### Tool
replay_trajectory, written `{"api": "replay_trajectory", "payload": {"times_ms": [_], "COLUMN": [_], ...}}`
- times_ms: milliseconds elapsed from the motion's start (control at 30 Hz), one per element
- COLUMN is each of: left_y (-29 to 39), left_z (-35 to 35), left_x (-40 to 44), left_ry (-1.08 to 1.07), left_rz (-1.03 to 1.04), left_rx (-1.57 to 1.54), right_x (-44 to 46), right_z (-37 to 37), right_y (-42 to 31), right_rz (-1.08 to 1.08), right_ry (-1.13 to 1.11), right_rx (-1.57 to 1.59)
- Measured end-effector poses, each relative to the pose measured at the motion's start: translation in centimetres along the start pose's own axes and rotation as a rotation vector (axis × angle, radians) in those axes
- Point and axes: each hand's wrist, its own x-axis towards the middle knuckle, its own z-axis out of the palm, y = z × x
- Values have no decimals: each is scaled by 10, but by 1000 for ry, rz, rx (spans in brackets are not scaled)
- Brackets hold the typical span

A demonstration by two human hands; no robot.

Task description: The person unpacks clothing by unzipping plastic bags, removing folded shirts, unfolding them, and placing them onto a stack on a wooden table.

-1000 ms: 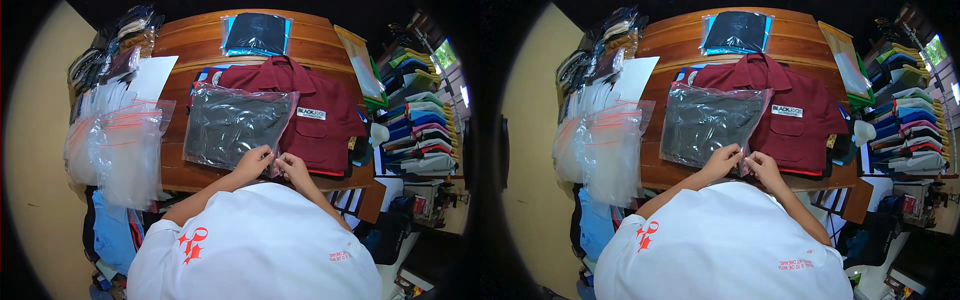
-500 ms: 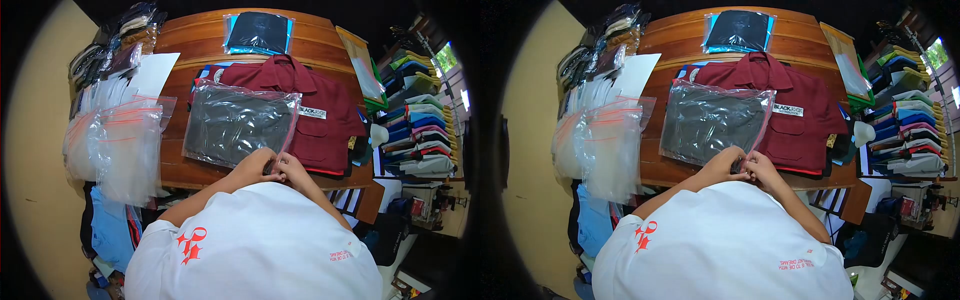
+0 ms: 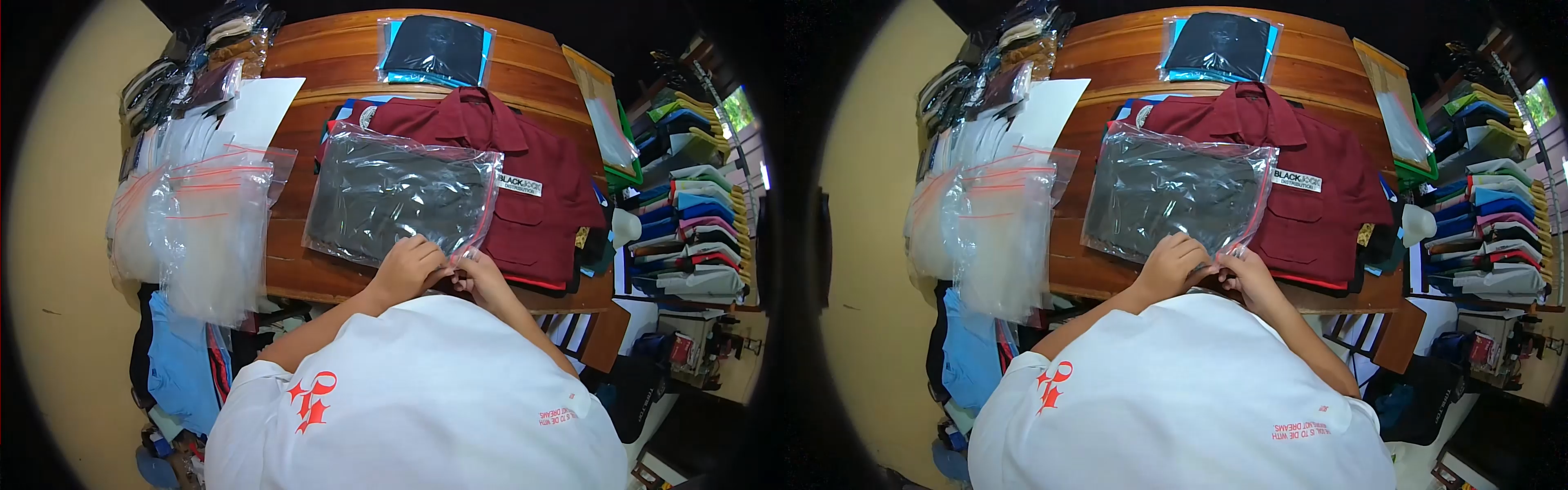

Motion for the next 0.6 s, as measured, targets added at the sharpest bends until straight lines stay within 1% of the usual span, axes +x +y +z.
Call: {"api": "replay_trajectory", "payload": {"times_ms": [67,167,300,400,600], "left_y": [-2,-4,-4,-5,-5], "left_z": [3,4,2,1,-2], "left_x": [-1,-4,-4,-4,-2], "left_ry": [23,3,-8,-39,-26], "left_rz": [98,155,186,206,232], "left_rx": [65,95,93,62,33], "right_x": [0,1,-1,1,10], "right_z": [1,1,5,4,-7], "right_y": [-1,0,-7,-8,-5], "right_rz": [23,5,10,-12,-78], "right_ry": [3,-10,7,60,116], "right_rx": [-29,-26,-40,-60,-172]}}
